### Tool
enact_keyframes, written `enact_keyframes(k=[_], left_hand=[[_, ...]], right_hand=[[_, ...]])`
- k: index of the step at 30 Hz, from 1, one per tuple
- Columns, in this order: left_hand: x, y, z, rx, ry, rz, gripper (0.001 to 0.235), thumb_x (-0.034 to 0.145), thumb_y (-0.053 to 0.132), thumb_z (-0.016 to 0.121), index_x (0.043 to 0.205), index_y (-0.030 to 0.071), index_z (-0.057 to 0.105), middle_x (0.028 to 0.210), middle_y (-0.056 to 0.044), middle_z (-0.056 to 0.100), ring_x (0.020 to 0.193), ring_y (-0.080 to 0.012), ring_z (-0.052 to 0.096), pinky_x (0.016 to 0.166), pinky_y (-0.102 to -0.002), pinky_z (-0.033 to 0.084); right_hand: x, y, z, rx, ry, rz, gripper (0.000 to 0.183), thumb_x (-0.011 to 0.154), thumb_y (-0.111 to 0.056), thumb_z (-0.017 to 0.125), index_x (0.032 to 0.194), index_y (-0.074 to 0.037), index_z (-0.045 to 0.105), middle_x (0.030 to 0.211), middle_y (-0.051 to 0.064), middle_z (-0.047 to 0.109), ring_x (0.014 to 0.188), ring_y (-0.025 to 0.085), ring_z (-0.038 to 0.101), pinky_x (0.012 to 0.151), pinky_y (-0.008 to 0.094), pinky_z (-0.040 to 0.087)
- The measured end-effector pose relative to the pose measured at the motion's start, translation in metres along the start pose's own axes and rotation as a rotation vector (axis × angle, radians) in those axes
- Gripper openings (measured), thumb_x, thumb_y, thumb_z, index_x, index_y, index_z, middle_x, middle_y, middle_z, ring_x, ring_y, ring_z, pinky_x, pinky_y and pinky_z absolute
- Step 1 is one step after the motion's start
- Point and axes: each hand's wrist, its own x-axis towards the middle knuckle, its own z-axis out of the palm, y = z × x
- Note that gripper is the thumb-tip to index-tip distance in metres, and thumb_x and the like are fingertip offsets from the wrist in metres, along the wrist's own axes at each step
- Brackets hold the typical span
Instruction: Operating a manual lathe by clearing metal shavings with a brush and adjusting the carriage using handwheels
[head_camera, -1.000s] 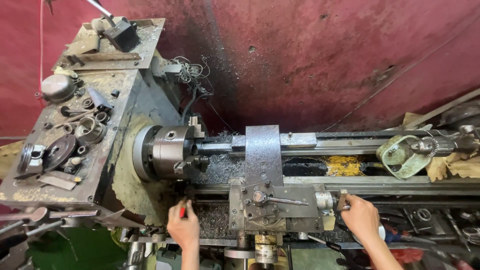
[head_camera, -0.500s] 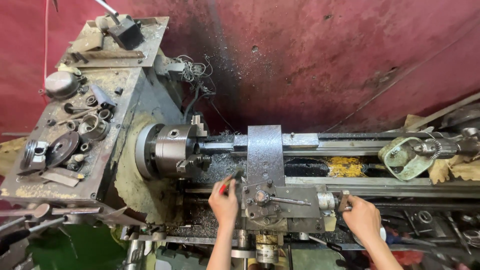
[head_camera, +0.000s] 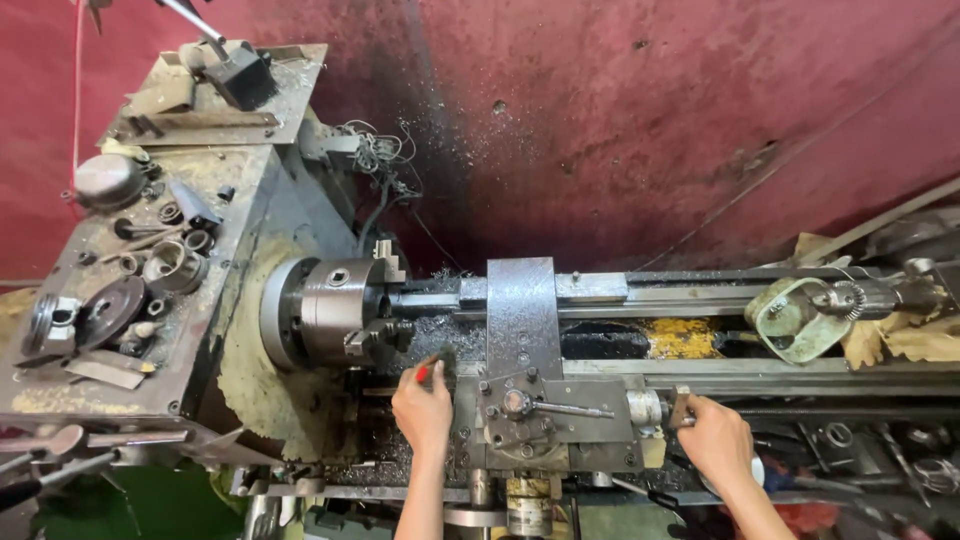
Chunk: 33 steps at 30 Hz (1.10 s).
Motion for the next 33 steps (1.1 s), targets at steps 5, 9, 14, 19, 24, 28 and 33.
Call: enact_keyframes(k=[5, 9, 14, 19, 24, 28, 33], left_hand=[[-0.002, 0.017, -0.008, -0.152, -0.057, -0.059, 0.029, 0.092, 0.033, 0.069, 0.105, 0.01, 0.079, 0.099, -0.009, 0.08, 0.086, -0.0243, 0.077, 0.085, -0.037, 0.061], [-0.005, 0.028, -0.008, -0.194, -0.226, -0.189, 0.022, 0.091, 0.031, 0.072, 0.107, 0.018, 0.08, 0.102, -0.003, 0.081, 0.084, -0.0167, 0.076, 0.087, -0.033, 0.061], [0.011, 0.02, -0.003, 0.019, -0.236, -0.116, 0.025, 0.097, 0.029, 0.069, 0.109, 0.008, 0.075, 0.095, -0.01, 0.078, 0.069, -0.0209, 0.074, 0.067, -0.031, 0.066], [0.022, 0.021, 0.005, 0.149, -0.151, 0.186, 0.025, 0.096, 0.03, 0.069, 0.112, 0.014, 0.076, 0.108, -0.013, 0.077, 0.078, -0.0265, 0.078, 0.069, -0.04, 0.068], [0.035, 0.027, 0.023, -0.007, -0.083, 0.178, 0.023, 0.094, 0.02, 0.072, 0.114, 0.01, 0.074, 0.098, -0.008, 0.077, 0.05, -0.0135, 0.063, 0.049, -0.028, 0.062], [0.057, 0.031, 0.049, 0.037, -0.113, 0.235, 0.024, 0.094, 0.023, 0.073, 0.116, 0.015, 0.074, 0.101, -0.003, 0.076, 0.056, -0.0101, 0.061, 0.05, -0.023, 0.056], [0.063, 0.063, 0.04, 0.128, -0.194, 0.34, 0.022, 0.094, 0.017, 0.072, 0.115, 0.015, 0.076, 0.113, -0.007, 0.076, 0.066, -0.0176, 0.074, 0.057, -0.029, 0.066]], right_hand=[[0.001, 0.006, 0.006, -0.035, -0.004, -0.018, 0.031, 0.079, -0.018, 0.056, 0.1, -0.027, 0.077, 0.108, -0.002, 0.079, 0.099, 0.037, 0.072, 0.082, 0.048, 0.056], [-0.002, 0.002, 0.002, -0.024, 0.014, -0.011, 0.024, 0.08, -0.025, 0.056, 0.095, -0.026, 0.075, 0.107, 0.002, 0.079, 0.102, 0.041, 0.07, 0.082, 0.05, 0.054], [-0.003, -0.003, -0.003, 0.005, 0.009, 0.01, 0.033, 0.081, -0.019, 0.057, 0.102, -0.03, 0.08, 0.111, -0.003, 0.08, 0.099, 0.036, 0.073, 0.081, 0.047, 0.057], [-0.003, -0.005, -0.003, -0.001, 0.011, 0.015, 0.032, 0.083, -0.023, 0.06, 0.107, -0.03, 0.079, 0.113, -0.001, 0.08, 0.1, 0.036, 0.074, 0.084, 0.049, 0.058], [-0.002, -0.003, -0.002, -0.023, 0.004, 0.005, 0.027, 0.082, -0.019, 0.056, 0.099, -0.027, 0.076, 0.11, -0.002, 0.08, 0.096, 0.037, 0.074, 0.082, 0.051, 0.059], [-0.001, -0.003, -0.001, -0.039, -0.001, 0.013, 0.035, 0.077, -0.018, 0.056, 0.104, -0.03, 0.075, 0.115, -0.004, 0.078, 0.104, 0.038, 0.072, 0.086, 0.051, 0.057], [0.001, -0.001, 0.003, -0.001, 0.003, -0.006, 0.031, 0.083, -0.012, 0.061, 0.103, -0.027, 0.079, 0.105, -0.005, 0.081, 0.09, 0.026, 0.077, 0.087, 0.045, 0.065]])
